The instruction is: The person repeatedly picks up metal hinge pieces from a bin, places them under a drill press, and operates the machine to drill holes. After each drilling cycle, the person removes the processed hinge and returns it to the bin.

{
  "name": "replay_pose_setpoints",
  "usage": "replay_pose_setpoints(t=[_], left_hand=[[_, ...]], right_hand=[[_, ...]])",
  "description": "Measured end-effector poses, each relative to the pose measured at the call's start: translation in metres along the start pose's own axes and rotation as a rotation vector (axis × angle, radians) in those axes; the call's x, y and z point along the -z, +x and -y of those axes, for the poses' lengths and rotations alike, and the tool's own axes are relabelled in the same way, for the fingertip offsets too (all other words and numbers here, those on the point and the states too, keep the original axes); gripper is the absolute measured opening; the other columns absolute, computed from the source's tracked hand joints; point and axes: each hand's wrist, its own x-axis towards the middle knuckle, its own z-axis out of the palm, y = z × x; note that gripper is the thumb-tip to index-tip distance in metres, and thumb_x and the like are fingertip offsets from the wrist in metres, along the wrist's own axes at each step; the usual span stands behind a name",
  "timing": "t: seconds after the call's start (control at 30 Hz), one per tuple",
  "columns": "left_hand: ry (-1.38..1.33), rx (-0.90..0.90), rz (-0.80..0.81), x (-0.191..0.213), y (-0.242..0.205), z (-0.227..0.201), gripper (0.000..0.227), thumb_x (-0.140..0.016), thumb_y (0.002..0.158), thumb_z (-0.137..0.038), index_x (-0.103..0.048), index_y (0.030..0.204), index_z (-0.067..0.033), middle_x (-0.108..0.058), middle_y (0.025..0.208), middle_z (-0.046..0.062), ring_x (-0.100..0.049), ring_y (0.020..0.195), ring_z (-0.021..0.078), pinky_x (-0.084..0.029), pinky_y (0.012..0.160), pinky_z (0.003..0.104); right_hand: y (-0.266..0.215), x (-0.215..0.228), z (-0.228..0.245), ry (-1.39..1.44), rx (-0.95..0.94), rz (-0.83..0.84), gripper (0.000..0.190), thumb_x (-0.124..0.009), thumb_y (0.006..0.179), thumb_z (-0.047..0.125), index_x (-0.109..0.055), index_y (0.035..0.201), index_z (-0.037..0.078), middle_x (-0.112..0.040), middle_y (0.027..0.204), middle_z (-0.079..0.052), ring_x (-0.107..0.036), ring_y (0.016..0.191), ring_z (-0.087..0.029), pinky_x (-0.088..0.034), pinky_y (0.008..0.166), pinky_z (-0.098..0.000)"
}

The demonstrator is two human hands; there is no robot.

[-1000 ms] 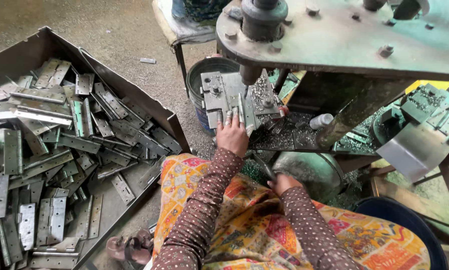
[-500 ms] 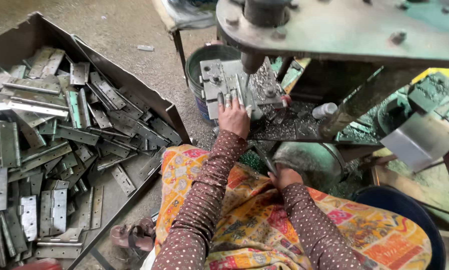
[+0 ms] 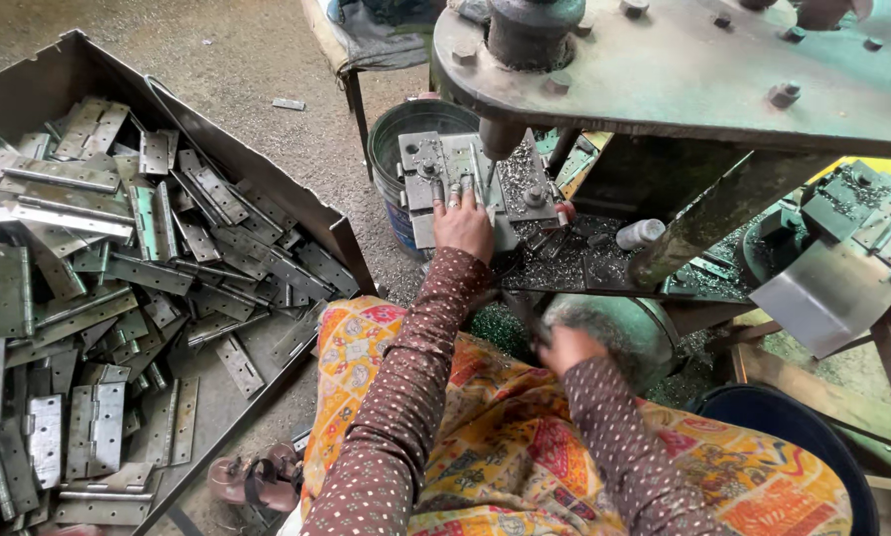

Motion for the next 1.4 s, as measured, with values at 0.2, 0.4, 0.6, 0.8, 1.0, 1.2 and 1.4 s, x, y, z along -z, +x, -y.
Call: replay_pose_setpoints(t=[0.2,0.4,0.6,0.8,1.0,1.2,1.4], left_hand=[[0.009,-0.048,-0.103,-0.014,-0.017,0.004,0.027,-0.05,0.101,-0.018,-0.071,0.111,-0.0045,-0.048,0.151,0.018,-0.047,0.14,0.0334,-0.028,0.118,0.057],[-0.006,-0.103,-0.209,0.002,-0.026,0.005,0.026,-0.052,0.095,-0.019,-0.073,0.101,-0.0061,-0.049,0.15,0.017,-0.046,0.138,0.0323,-0.024,0.12,0.06],[-0.011,0.003,-0.018,0.004,0.003,0.013,0.023,-0.055,0.095,-0.019,-0.074,0.1,-0.0096,-0.048,0.149,0.013,-0.041,0.141,0.034,-0.02,0.117,0.061],[0.064,-0.055,-0.086,-0.008,0.024,0.024,0.023,-0.054,0.093,-0.018,-0.075,0.098,-0.009,-0.049,0.148,0.015,-0.048,0.136,0.0309,-0.016,0.119,0.06],[0.041,-0.023,0.01,-0.008,0.02,0.014,0.03,-0.048,0.102,-0.022,-0.074,0.102,-0.0081,-0.051,0.148,0.016,-0.068,0.111,0.0257,-0.017,0.123,0.056],[0.01,-0.035,0.034,0.003,0.005,0.017,0.028,-0.049,0.098,-0.019,-0.075,0.101,-0.0081,-0.049,0.152,0.016,-0.069,0.107,0.0253,-0.024,0.121,0.053],[0.088,-0.059,-0.233,-0.023,0.01,0.019,0.026,-0.055,0.09,-0.02,-0.077,0.097,-0.0081,-0.059,0.134,0.016,-0.055,0.128,0.0282,-0.029,0.113,0.053]], right_hand=[[0.013,-0.082,-0.033,0.105,0.1,-0.187,0.042,-0.066,0.085,0.048,-0.066,0.114,0.018,-0.073,0.102,-0.018,-0.069,0.096,-0.04,-0.054,0.086,-0.0513],[0.012,-0.03,-0.014,0.019,0.023,-0.056,0.048,-0.072,0.084,0.053,-0.071,0.111,0.013,-0.073,0.101,-0.02,-0.07,0.096,-0.037,-0.055,0.086,-0.048],[0.002,0.026,0.009,-0.123,-0.028,0.039,0.046,-0.068,0.089,0.052,-0.07,0.111,0.013,-0.075,0.095,-0.012,-0.074,0.084,-0.028,-0.058,0.076,-0.0427],[-0.002,-0.008,-0.006,0.1,0.039,-0.136,0.046,-0.071,0.084,0.053,-0.072,0.104,0.012,-0.074,0.089,-0.018,-0.072,0.084,-0.035,-0.057,0.079,-0.0458],[0.001,-0.014,-0.008,0.048,0.004,-0.013,0.046,-0.07,0.086,0.052,-0.069,0.109,0.011,-0.073,0.095,-0.018,-0.069,0.091,-0.036,-0.055,0.081,-0.0477],[0.006,0.017,0.004,-0.101,0.024,0.051,0.048,-0.067,0.089,0.054,-0.069,0.112,0.011,-0.073,0.096,-0.014,-0.072,0.09,-0.032,-0.057,0.082,-0.0451],[0.025,-0.058,-0.028,0.1,0.102,-0.056,0.055,-0.064,0.088,0.06,-0.074,0.113,0.012,-0.073,0.1,-0.021,-0.071,0.093,-0.038,-0.055,0.087,-0.0463]])
